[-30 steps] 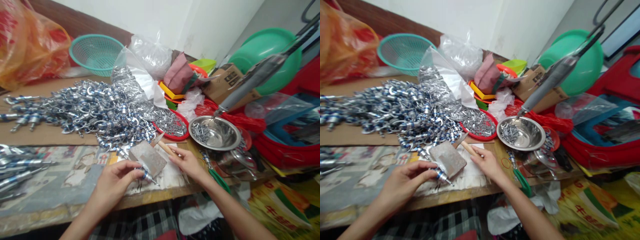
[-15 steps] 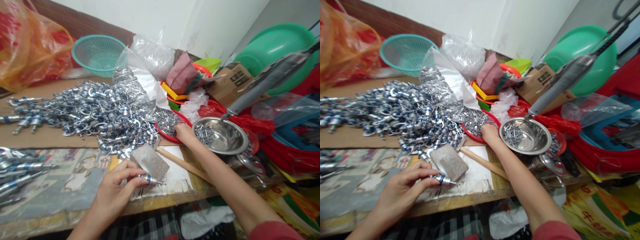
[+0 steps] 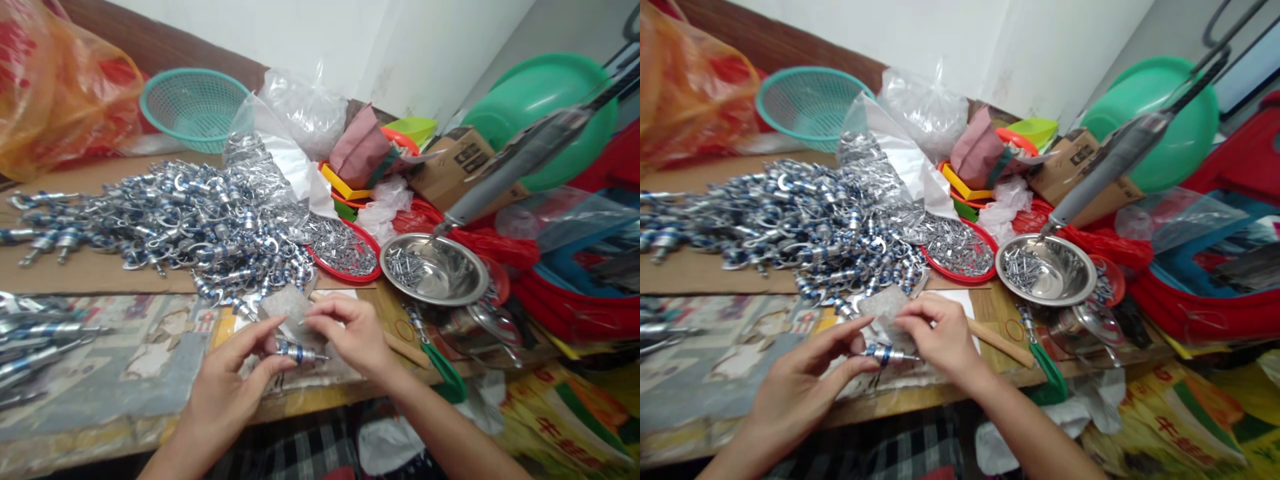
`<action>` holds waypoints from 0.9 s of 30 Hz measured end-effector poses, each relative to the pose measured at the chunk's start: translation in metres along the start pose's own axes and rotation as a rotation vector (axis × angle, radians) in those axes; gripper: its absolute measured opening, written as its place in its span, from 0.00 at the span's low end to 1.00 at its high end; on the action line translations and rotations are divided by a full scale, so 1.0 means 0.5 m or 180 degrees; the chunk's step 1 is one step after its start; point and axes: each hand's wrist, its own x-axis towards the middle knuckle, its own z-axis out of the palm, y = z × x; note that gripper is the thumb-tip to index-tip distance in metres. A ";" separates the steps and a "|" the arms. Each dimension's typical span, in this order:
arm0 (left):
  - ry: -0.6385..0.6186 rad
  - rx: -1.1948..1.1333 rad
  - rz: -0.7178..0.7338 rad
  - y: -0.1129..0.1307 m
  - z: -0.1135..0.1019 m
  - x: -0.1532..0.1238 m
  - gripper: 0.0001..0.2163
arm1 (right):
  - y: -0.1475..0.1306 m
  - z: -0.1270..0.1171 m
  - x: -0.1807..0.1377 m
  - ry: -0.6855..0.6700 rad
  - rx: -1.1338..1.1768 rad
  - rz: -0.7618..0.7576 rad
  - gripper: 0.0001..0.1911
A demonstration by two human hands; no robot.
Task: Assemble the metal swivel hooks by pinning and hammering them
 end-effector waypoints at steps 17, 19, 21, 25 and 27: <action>-0.0260 -0.0502 -0.0313 0.022 -0.002 -0.005 0.04 | -0.025 0.026 -0.083 0.0221 0.1219 0.0168 0.08; -0.0213 -0.0689 -0.0449 0.025 -0.005 -0.004 0.04 | -0.020 0.019 -0.091 0.0262 0.0760 -0.0472 0.15; -0.0202 -0.0674 -0.0529 0.032 -0.008 -0.003 0.02 | -0.014 0.012 -0.096 0.0237 0.0154 -0.1296 0.16; -0.0302 -0.0215 -0.0318 0.049 -0.013 0.000 0.02 | -0.006 -0.005 -0.099 0.0102 -0.0715 -0.2217 0.14; -0.0310 -0.0053 -0.0089 0.055 -0.015 0.002 0.04 | -0.005 -0.011 -0.096 0.0078 -0.0807 -0.2302 0.15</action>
